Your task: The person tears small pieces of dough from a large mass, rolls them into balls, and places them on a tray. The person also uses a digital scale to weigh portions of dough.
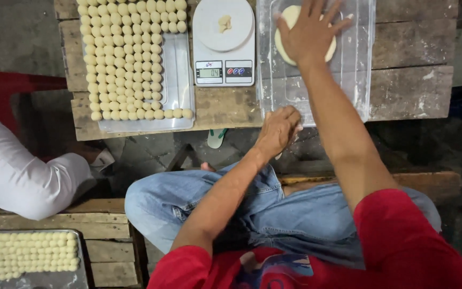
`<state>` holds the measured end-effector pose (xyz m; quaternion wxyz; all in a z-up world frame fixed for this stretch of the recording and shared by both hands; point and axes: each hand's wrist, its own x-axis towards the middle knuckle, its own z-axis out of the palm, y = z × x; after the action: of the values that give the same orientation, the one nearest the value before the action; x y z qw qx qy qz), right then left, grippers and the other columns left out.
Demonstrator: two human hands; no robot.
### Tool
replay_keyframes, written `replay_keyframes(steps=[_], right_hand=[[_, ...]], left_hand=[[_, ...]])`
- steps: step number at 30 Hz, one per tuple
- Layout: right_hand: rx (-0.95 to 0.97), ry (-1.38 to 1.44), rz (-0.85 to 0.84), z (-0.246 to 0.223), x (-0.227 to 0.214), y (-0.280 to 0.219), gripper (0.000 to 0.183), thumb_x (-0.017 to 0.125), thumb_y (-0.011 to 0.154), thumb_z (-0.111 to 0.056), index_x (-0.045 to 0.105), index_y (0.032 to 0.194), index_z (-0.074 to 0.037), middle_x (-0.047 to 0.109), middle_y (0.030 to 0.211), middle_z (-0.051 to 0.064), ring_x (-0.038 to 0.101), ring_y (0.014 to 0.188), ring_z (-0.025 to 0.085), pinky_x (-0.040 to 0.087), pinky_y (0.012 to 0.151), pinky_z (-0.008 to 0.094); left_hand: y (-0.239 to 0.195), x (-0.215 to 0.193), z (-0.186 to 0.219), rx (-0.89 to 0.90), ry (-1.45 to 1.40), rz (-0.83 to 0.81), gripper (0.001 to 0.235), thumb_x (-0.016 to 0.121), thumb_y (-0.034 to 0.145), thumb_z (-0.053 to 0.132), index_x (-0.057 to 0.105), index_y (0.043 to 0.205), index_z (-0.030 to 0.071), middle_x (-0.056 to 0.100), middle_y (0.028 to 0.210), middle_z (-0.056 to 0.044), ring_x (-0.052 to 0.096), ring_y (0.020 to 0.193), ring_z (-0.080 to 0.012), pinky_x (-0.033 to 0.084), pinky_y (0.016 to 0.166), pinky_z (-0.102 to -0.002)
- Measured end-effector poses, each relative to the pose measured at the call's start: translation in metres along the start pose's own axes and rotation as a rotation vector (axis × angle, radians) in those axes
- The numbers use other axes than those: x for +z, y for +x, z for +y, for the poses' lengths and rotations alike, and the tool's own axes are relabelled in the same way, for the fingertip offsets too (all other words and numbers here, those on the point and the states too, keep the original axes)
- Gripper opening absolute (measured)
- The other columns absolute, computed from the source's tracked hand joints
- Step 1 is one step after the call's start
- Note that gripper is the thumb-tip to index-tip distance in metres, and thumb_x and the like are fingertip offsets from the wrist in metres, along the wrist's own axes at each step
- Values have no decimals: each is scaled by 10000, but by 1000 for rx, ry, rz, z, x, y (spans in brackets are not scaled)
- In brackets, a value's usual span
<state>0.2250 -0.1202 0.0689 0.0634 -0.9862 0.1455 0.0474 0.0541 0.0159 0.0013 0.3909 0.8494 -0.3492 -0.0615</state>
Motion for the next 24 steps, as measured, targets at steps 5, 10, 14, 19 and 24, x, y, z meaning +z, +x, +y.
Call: replay_keyframes(steps=[5, 10, 14, 19, 24], right_hand=[[-166, 54, -78, 14, -6, -36, 974, 278, 1005, -817, 99, 1694, -152, 39, 1732, 44, -67, 1504, 434, 100, 1121, 830], [-207, 235, -420, 38, -45, -16, 827, 194, 1039, -625, 35, 1661, -104, -26, 1734, 77, -62, 1545, 459, -15, 1197, 735], [-331, 672, -179, 77, -9, 7, 510, 267, 1099, -416, 364, 1449, -58, 313, 1565, 193, 200, 1422, 375, 110, 1177, 490], [-355, 134, -143, 16, -55, -55, 576, 393, 1114, -301, 217, 1630, -117, 287, 1662, 243, 55, 1497, 434, 46, 1186, 665], [-480, 93, 75, 20, 8, -7, 688, 172, 1149, -557, 370, 1620, -95, 431, 1604, 263, 339, 1446, 515, 70, 1061, 761]], left_hand=[[-1, -2, 2, -30, 31, -39, 160, 613, 872, 41, 588, 1003, 129, 582, 1083, -87, 540, 940, -336, 343, 727, -466], [-1, 0, 6, -10, 29, 32, 54, 601, 890, 85, 597, 917, 131, 602, 988, -71, 551, 859, -325, 341, 692, -470], [0, -7, 8, 17, -15, 73, 84, 622, 895, 49, 573, 890, 117, 590, 946, -75, 541, 834, -320, 346, 691, -449], [0, -4, 7, 20, 3, 49, 76, 660, 917, 95, 584, 918, 104, 602, 977, -82, 562, 868, -337, 363, 690, -462], [-1, -8, 8, 2, -7, 13, 50, 544, 924, 93, 541, 958, 129, 558, 1002, -57, 505, 866, -282, 326, 692, -444]])
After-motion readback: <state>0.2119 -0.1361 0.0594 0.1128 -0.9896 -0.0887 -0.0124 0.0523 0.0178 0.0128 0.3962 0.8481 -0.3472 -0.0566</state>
